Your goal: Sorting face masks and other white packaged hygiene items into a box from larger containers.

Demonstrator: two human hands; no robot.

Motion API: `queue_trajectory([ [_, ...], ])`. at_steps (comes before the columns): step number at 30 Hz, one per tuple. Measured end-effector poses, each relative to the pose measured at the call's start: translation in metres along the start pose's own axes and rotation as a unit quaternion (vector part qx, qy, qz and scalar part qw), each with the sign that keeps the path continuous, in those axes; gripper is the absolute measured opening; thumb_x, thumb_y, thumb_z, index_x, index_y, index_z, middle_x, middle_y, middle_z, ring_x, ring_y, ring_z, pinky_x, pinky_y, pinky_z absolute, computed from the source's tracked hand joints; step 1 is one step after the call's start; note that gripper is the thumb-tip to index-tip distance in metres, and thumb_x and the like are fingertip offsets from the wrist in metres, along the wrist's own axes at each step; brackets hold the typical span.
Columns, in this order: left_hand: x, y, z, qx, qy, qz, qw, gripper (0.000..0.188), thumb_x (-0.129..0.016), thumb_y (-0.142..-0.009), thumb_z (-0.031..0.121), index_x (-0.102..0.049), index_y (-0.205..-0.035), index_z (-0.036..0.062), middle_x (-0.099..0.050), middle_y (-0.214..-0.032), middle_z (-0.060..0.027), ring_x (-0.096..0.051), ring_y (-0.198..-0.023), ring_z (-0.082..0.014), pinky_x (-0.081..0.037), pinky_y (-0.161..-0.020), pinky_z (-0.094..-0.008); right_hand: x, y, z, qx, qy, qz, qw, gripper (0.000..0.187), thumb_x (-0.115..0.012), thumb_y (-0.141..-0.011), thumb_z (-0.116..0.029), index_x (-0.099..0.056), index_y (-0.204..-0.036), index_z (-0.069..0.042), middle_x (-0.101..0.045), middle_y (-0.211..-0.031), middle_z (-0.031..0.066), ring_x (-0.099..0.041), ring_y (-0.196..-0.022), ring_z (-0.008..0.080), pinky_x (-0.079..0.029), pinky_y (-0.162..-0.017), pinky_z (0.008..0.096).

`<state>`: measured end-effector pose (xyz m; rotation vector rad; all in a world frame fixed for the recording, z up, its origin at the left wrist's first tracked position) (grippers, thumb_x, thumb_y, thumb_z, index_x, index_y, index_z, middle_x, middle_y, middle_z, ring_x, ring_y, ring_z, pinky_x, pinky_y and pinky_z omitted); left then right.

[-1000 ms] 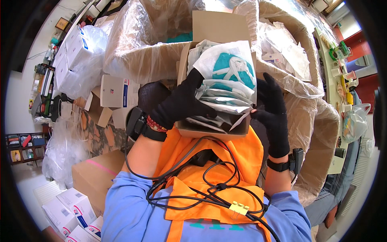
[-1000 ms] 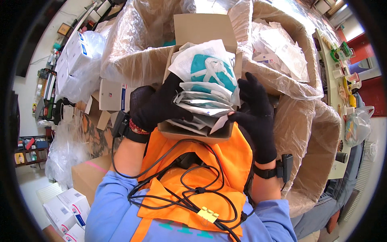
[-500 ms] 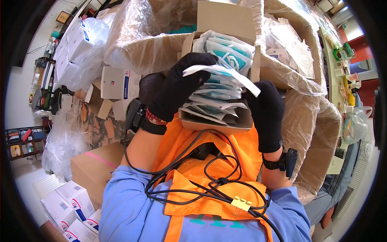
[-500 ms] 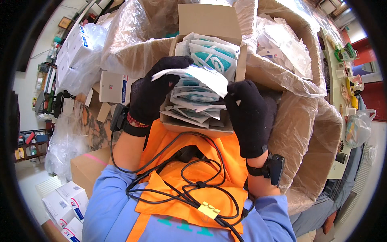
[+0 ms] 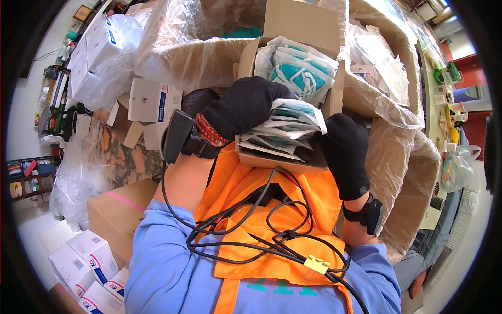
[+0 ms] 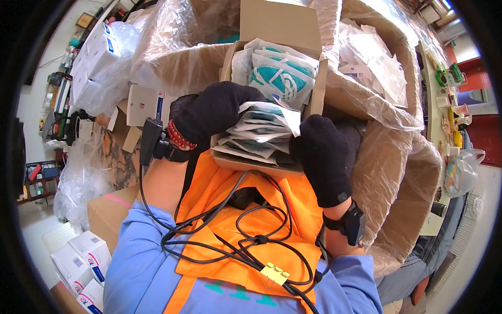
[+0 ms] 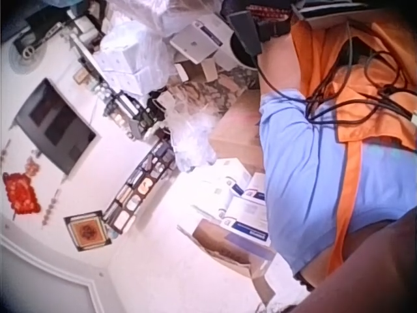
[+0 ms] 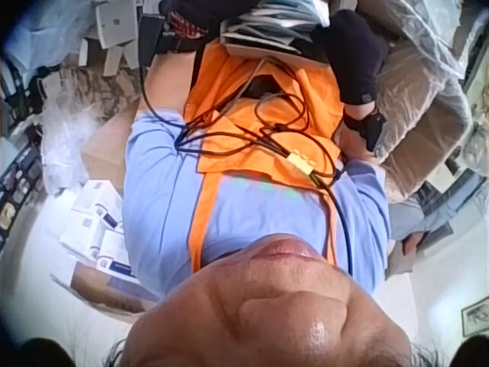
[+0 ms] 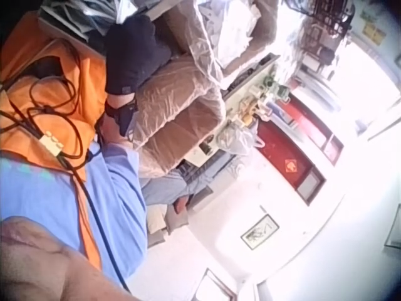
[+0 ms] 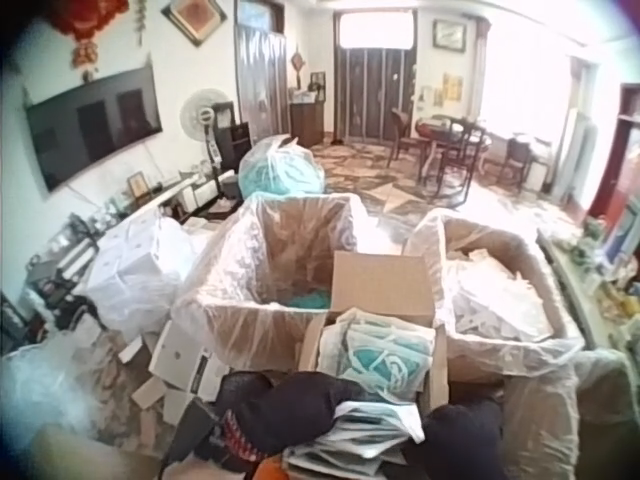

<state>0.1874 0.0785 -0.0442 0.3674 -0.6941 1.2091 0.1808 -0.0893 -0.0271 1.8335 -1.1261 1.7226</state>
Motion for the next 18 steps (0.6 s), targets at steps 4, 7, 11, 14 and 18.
queue_trajectory([
  [4,0.007,0.010,-0.001,-0.032,0.005,0.023,0.999,0.029,-0.059,-0.086,0.010,-0.066,-0.113,0.0081,-0.069,-0.102,-0.0163,-0.067,-0.094,-0.0328,-0.051,-0.084,-0.0354,0.040,-0.006,-0.014,0.000,-0.118,0.099,0.988,0.039,-0.079,-0.064,-0.016,-0.063,-0.098,-0.010,-0.062,-0.107,0.0112,-0.062,-0.091,0.0292,-0.047,-0.075,0.0401],
  [7,0.001,0.011,-0.003,-0.009,-0.016,0.013,1.000,0.037,-0.060,-0.084,0.006,-0.061,-0.121,0.0092,-0.066,-0.111,-0.0161,-0.064,-0.102,-0.0334,-0.050,-0.090,-0.0363,0.050,-0.009,-0.013,-0.053,-0.183,0.160,0.969,0.058,-0.080,-0.062,-0.010,-0.059,-0.116,-0.013,-0.062,-0.114,0.0118,-0.063,-0.099,0.0279,-0.049,-0.079,0.0404],
  [11,0.022,0.019,0.012,-0.035,-0.069,0.122,0.989,0.053,-0.061,-0.080,0.001,-0.052,-0.131,0.0114,-0.057,-0.128,-0.0154,-0.058,-0.115,-0.0326,-0.047,-0.096,-0.0368,0.025,-0.015,-0.012,-0.056,-0.189,0.016,0.980,0.080,-0.079,-0.067,-0.014,-0.044,-0.139,-0.021,-0.062,-0.116,0.0102,-0.064,-0.102,0.0302,-0.051,-0.078,0.0392],
  [14,0.049,0.037,0.032,0.033,-0.080,0.146,0.986,0.057,-0.058,-0.079,-0.002,-0.048,-0.134,0.0121,-0.053,-0.133,-0.0153,-0.055,-0.120,-0.0323,-0.045,-0.099,-0.0364,0.017,-0.018,-0.018,-0.024,-0.148,-0.001,0.989,0.073,-0.079,-0.064,-0.005,-0.053,-0.132,-0.018,-0.064,-0.113,0.0083,-0.066,-0.090,0.0274,-0.053,-0.076,0.0323],
  [18,0.062,0.075,0.021,0.051,0.027,0.188,0.980,0.057,-0.051,-0.076,-0.008,-0.050,-0.131,0.0060,-0.058,-0.123,-0.0110,-0.061,-0.105,-0.0225,-0.046,-0.092,-0.0321,-0.012,-0.019,-0.026,-0.013,-0.041,-0.100,0.994,0.047,-0.075,-0.072,-0.016,-0.062,-0.117,-0.019,-0.065,-0.110,0.0029,-0.067,-0.086,0.0288,-0.053,-0.073,0.0336],
])
Point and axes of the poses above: each hand's wrist, its own y-axis away from the middle knuckle, its own x-axis out of the back of the hand, z = x × y, the point moved 10 cm from there along -y, towards the middle knuckle
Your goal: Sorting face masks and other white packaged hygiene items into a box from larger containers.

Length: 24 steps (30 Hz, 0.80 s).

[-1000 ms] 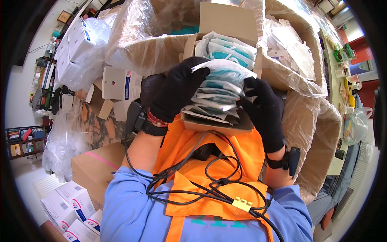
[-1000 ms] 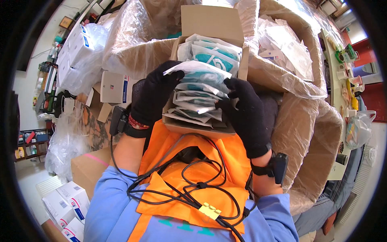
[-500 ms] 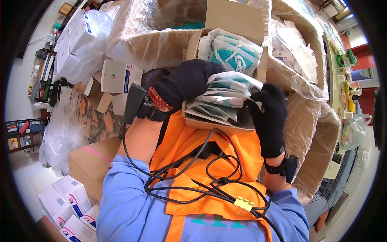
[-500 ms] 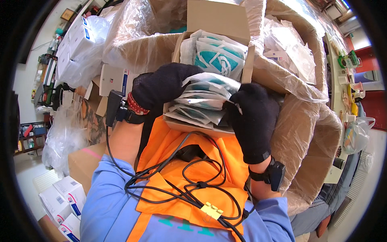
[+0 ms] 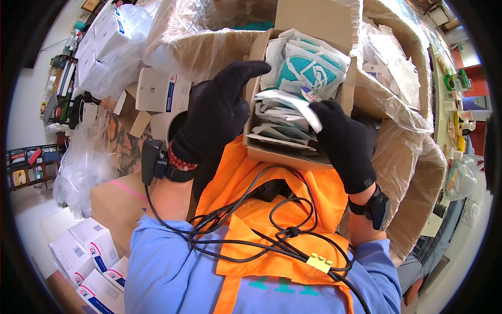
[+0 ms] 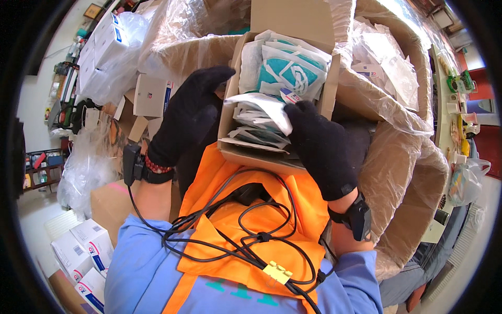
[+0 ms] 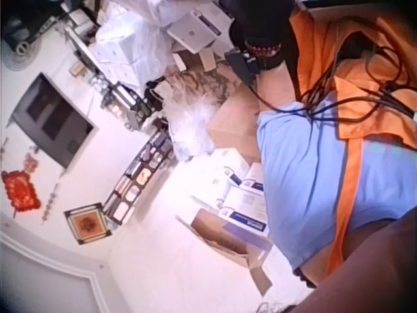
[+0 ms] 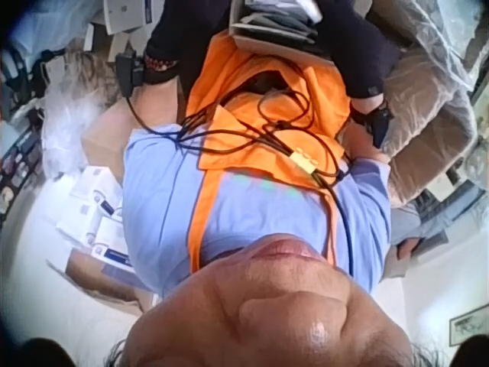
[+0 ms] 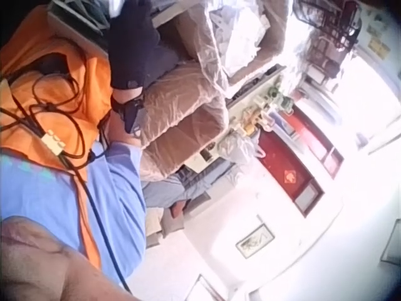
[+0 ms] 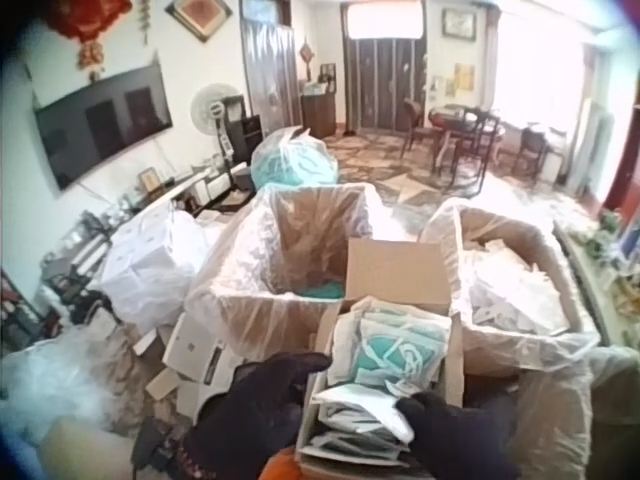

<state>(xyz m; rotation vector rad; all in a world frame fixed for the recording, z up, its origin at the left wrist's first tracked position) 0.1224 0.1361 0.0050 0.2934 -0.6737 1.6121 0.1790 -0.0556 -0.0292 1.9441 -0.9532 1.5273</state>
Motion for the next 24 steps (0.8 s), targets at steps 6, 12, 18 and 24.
queue_trajectory([
  [6,-0.008,0.037,-0.001,0.023,0.053,0.021,0.998,0.033,-0.068,-0.071,0.000,-0.067,-0.102,0.0083,-0.067,-0.098,-0.0129,-0.065,-0.089,-0.0295,-0.051,-0.077,-0.0328,0.007,-0.003,0.008,-0.003,-0.049,0.038,0.998,0.023,-0.063,-0.081,-0.013,-0.067,-0.103,-0.018,-0.066,-0.101,0.0051,-0.067,-0.080,0.0280,-0.052,-0.066,0.0392],
  [12,-0.068,0.020,0.039,-0.137,-0.083,-0.134,0.978,0.045,-0.079,-0.072,0.017,-0.064,-0.113,0.0063,-0.064,-0.111,-0.0134,-0.061,-0.103,-0.0297,-0.050,-0.087,-0.0375,0.006,-0.004,0.023,-0.029,-0.081,0.065,0.994,0.023,-0.065,-0.079,-0.012,-0.068,-0.100,-0.021,-0.068,-0.094,0.0024,-0.067,-0.083,0.0281,-0.052,-0.068,0.0379],
  [18,-0.100,-0.001,0.025,-0.136,-0.051,-0.144,0.979,0.041,-0.071,-0.075,0.016,-0.064,-0.115,0.0068,-0.063,-0.114,-0.0161,-0.060,-0.107,-0.0331,-0.049,-0.089,-0.0392,0.012,-0.001,0.031,-0.046,-0.128,0.103,0.985,0.015,-0.064,-0.080,-0.010,-0.067,-0.094,-0.014,-0.067,-0.089,0.0073,-0.066,-0.083,0.0315,-0.052,-0.070,0.0372],
  [24,-0.134,-0.007,0.021,-0.153,-0.099,-0.099,0.978,0.031,-0.064,-0.080,0.013,-0.067,-0.110,0.0051,-0.065,-0.107,-0.0160,-0.062,-0.100,-0.0329,-0.050,-0.087,-0.0396,0.012,-0.003,0.026,-0.046,-0.121,0.080,0.988,0.011,-0.066,-0.078,-0.009,-0.066,-0.089,-0.011,-0.066,-0.086,0.0091,-0.065,-0.080,0.0324,-0.051,-0.069,0.0363],
])
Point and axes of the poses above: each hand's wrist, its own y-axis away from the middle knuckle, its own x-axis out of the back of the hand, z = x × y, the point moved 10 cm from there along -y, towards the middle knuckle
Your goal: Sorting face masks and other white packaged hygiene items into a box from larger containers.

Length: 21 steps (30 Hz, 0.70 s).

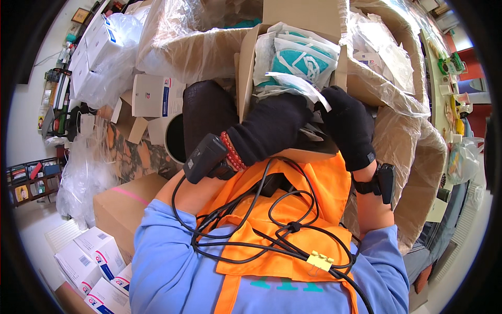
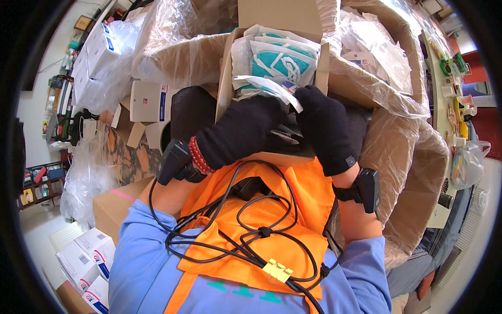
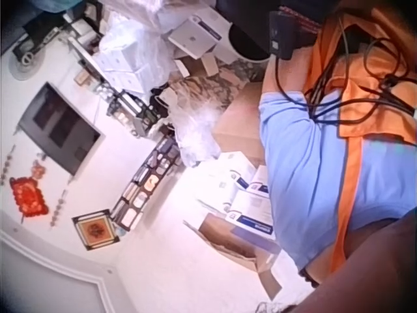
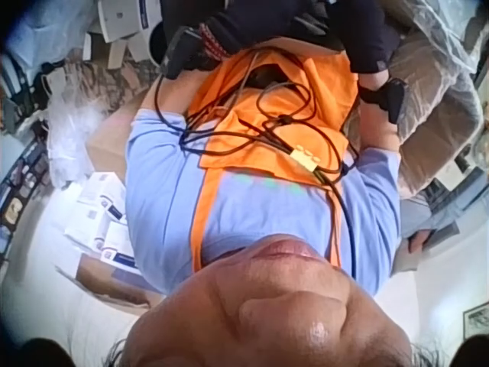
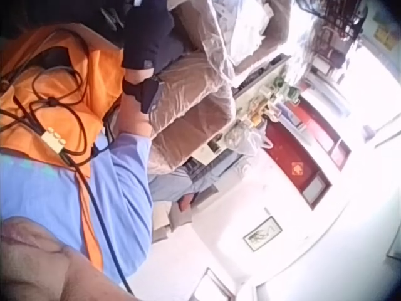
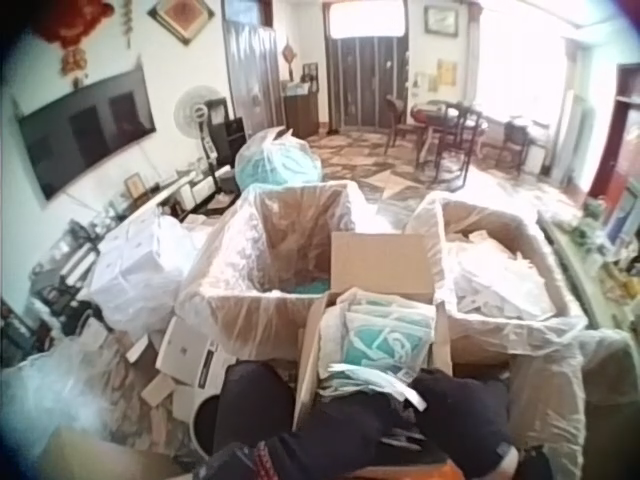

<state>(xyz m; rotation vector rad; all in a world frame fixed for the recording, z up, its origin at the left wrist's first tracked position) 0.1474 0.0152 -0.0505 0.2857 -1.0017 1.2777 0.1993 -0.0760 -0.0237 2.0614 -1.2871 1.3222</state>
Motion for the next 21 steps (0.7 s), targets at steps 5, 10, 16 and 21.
queue_trajectory([
  [5,0.008,0.000,0.015,0.019,-0.067,-0.076,0.995,0.023,-0.067,-0.078,0.016,-0.070,-0.098,0.0045,-0.066,-0.101,-0.0146,-0.064,-0.097,-0.0296,-0.049,-0.089,-0.0393,0.009,0.011,0.009,0.023,0.030,0.031,0.999,0.021,-0.066,-0.076,-0.010,-0.067,-0.096,-0.017,-0.068,-0.089,0.0076,-0.066,-0.080,0.0316,-0.053,-0.069,0.0389],
  [10,0.077,-0.007,0.046,-0.081,-0.060,0.095,0.990,0.022,-0.076,-0.068,0.012,-0.068,-0.089,0.0078,-0.061,-0.118,-0.0112,-0.054,-0.119,-0.0311,-0.043,-0.100,-0.0414,0.004,0.017,0.007,0.047,0.032,-0.012,0.998,0.021,-0.067,-0.076,-0.013,-0.068,-0.096,-0.020,-0.068,-0.086,0.0042,-0.067,-0.076,0.0293,-0.051,-0.064,0.0380],
  [16,0.066,-0.012,0.022,-0.090,-0.038,0.129,0.987,0.024,-0.078,-0.066,0.012,-0.068,-0.086,0.0099,-0.062,-0.119,-0.0114,-0.054,-0.119,-0.0327,-0.038,-0.104,-0.0480,0.005,0.012,0.005,0.052,0.034,-0.011,0.998,0.019,-0.064,-0.081,-0.016,-0.069,-0.098,-0.022,-0.069,-0.089,0.0048,-0.067,-0.079,0.0291,-0.051,-0.065,0.0370],
  [21,0.020,-0.011,0.001,-0.042,-0.079,-0.016,0.996,0.041,-0.080,-0.066,0.018,-0.064,-0.103,0.0114,-0.062,-0.103,-0.0101,-0.061,-0.095,-0.0310,-0.041,-0.097,-0.0476,-0.003,0.017,0.014,0.056,-0.093,-0.060,0.992,0.037,-0.071,-0.075,-0.008,-0.065,-0.112,-0.014,-0.068,-0.097,0.0113,-0.067,-0.081,0.0299,-0.052,-0.069,0.0359],
])
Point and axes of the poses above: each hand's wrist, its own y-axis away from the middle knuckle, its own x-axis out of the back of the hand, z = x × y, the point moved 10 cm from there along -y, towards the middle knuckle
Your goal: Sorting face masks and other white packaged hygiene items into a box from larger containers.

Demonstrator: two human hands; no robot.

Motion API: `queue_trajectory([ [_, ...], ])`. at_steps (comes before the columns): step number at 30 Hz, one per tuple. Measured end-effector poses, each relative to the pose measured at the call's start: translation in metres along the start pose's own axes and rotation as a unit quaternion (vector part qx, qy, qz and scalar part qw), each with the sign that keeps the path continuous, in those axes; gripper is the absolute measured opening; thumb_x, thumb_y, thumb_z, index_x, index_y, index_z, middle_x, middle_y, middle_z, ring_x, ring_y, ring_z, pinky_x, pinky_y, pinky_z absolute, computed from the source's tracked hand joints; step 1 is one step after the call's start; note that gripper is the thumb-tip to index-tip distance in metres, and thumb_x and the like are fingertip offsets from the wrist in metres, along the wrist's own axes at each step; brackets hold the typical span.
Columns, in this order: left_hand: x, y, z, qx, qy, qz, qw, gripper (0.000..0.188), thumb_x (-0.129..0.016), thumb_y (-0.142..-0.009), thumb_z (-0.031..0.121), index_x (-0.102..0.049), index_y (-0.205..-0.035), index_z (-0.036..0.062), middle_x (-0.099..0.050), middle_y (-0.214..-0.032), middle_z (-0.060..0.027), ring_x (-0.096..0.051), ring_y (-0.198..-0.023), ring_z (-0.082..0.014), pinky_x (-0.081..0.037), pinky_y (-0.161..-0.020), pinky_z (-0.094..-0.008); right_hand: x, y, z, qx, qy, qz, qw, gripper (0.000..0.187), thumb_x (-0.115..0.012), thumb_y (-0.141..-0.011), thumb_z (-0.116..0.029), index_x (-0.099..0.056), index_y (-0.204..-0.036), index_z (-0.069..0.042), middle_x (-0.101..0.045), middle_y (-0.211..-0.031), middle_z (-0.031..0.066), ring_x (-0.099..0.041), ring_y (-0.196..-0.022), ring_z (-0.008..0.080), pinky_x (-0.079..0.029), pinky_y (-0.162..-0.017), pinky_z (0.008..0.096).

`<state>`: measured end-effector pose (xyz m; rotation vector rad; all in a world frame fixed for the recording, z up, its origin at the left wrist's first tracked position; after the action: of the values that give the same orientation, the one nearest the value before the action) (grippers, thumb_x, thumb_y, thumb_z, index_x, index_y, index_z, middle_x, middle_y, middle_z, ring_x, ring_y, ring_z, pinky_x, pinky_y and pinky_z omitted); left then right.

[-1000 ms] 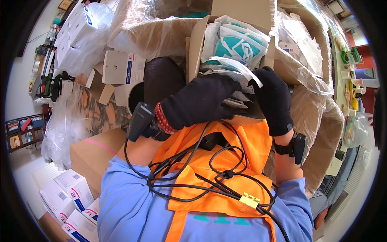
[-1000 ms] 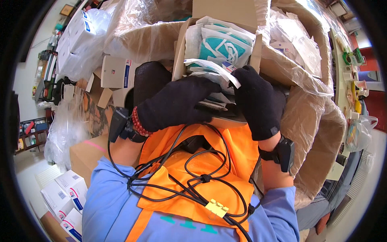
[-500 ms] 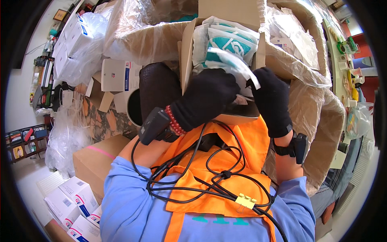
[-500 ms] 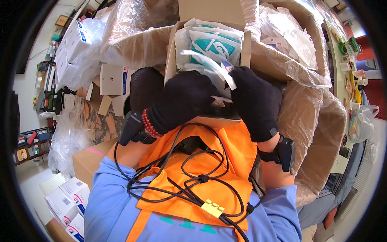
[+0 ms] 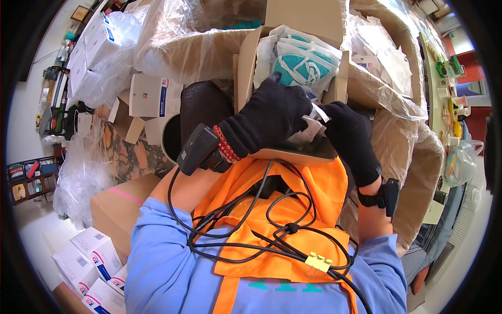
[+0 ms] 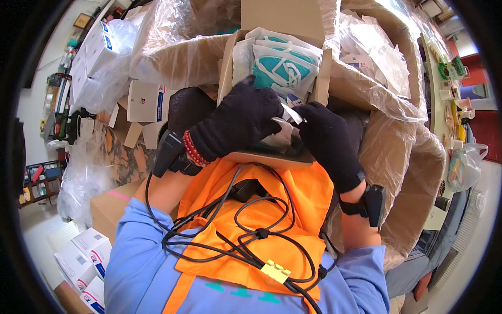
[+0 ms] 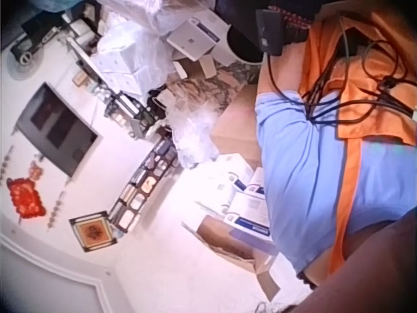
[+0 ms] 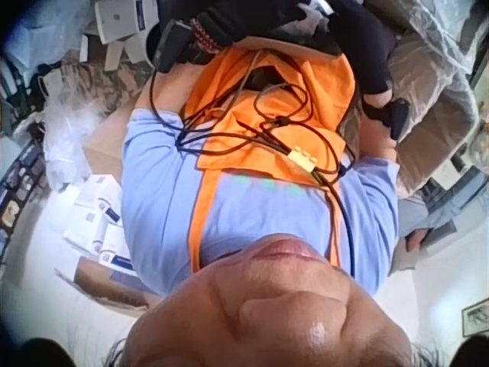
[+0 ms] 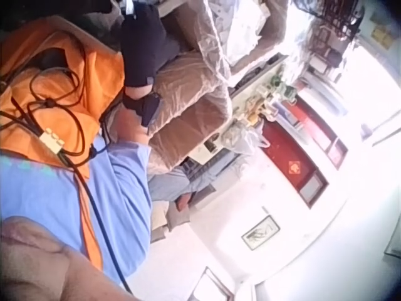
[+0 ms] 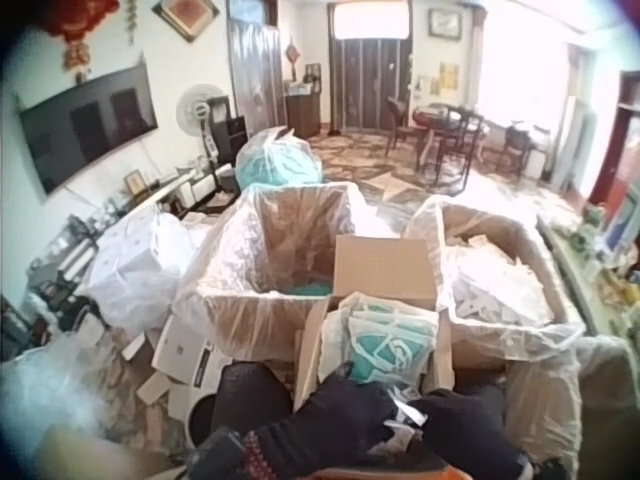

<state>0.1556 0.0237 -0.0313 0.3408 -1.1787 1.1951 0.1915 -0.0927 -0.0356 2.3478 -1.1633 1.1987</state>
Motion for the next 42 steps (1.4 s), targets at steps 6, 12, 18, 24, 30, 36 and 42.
queue_trajectory([
  [6,0.004,0.010,-0.008,0.055,0.118,0.025,0.991,0.057,-0.078,-0.070,0.021,-0.054,-0.120,0.0122,-0.059,-0.111,-0.0130,-0.059,-0.104,-0.0317,-0.042,-0.099,-0.0470,0.030,0.001,-0.048,-0.001,-0.078,0.084,0.993,0.074,-0.081,-0.066,-0.013,-0.050,-0.132,-0.008,-0.064,-0.107,0.0127,-0.066,-0.092,0.0296,-0.051,-0.077,0.0359],
  [12,-0.004,0.010,0.006,-0.036,-0.068,0.004,0.997,0.057,-0.075,-0.073,0.020,-0.052,-0.124,0.0058,-0.056,-0.121,-0.0163,-0.052,-0.116,-0.0323,-0.039,-0.103,-0.0466,-0.032,0.009,-0.033,0.050,0.159,-0.045,0.985,0.051,-0.074,-0.070,-0.012,-0.055,-0.117,-0.006,-0.061,-0.102,0.0160,-0.063,-0.087,0.0335,-0.050,-0.073,0.0406],
  [18,-0.009,0.033,-0.010,-0.014,-0.110,0.056,0.992,0.047,-0.068,-0.076,0.014,-0.052,-0.119,0.0065,-0.054,-0.114,-0.0155,-0.053,-0.110,-0.0340,-0.039,-0.100,-0.0444,-0.038,0.001,-0.048,0.042,0.176,-0.047,0.982,0.031,-0.068,-0.074,-0.012,-0.056,-0.103,-0.006,-0.062,-0.093,0.0152,-0.063,-0.084,0.0353,-0.050,-0.069,0.0426],
  [24,0.001,0.024,-0.018,0.015,0.181,0.010,0.983,0.061,-0.071,-0.078,0.015,-0.043,-0.131,0.0057,-0.054,-0.126,-0.0180,-0.053,-0.116,-0.0341,-0.041,-0.102,-0.0395,-0.055,-0.019,-0.029,0.046,0.147,-0.104,0.983,0.017,-0.067,-0.077,-0.019,-0.065,-0.090,-0.009,-0.064,-0.077,0.0132,-0.066,-0.071,0.0333,-0.051,-0.060,0.0441],
  [30,0.085,0.038,-0.031,0.174,0.227,0.121,0.950,0.059,-0.079,-0.076,0.021,-0.051,-0.125,0.0070,-0.058,-0.121,-0.0146,-0.057,-0.117,-0.0286,-0.046,-0.097,-0.0359,-0.039,-0.019,-0.036,0.070,0.227,-0.096,0.967,0.014,-0.068,-0.081,-0.021,-0.066,-0.084,-0.007,-0.064,-0.070,0.0159,-0.065,-0.069,0.0349,-0.051,-0.060,0.0415],
  [36,0.077,0.084,-0.091,0.258,0.432,0.277,0.819,0.034,-0.060,-0.089,0.007,-0.054,-0.122,0.0065,-0.060,-0.121,-0.0031,-0.054,-0.106,-0.0085,-0.044,-0.088,-0.0237,0.031,0.006,-0.058,0.033,0.105,0.084,0.990,0.005,-0.071,-0.076,-0.014,-0.069,-0.080,-0.012,-0.065,-0.074,0.0076,-0.065,-0.069,0.0293,-0.049,-0.061,0.0376],
  [42,0.097,0.075,-0.063,0.267,0.171,0.233,0.919,0.021,-0.052,-0.098,0.021,-0.061,-0.112,0.0085,-0.069,-0.097,-0.0025,-0.065,-0.083,-0.0115,-0.051,-0.074,-0.0263,0.049,0.032,-0.036,0.039,0.124,0.102,0.986,0.004,-0.070,-0.080,-0.010,-0.066,-0.080,-0.009,-0.064,-0.069,0.0094,-0.064,-0.063,0.0299,-0.048,-0.056,0.0361],
])
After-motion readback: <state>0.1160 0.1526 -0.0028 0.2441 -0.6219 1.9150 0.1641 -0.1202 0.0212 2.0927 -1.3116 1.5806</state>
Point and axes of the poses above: each hand's wrist, its own y-axis away from the middle knuckle, its own x-axis out of the back of the hand, z = x × y, the point moved 10 cm from there along -y, towards the middle knuckle
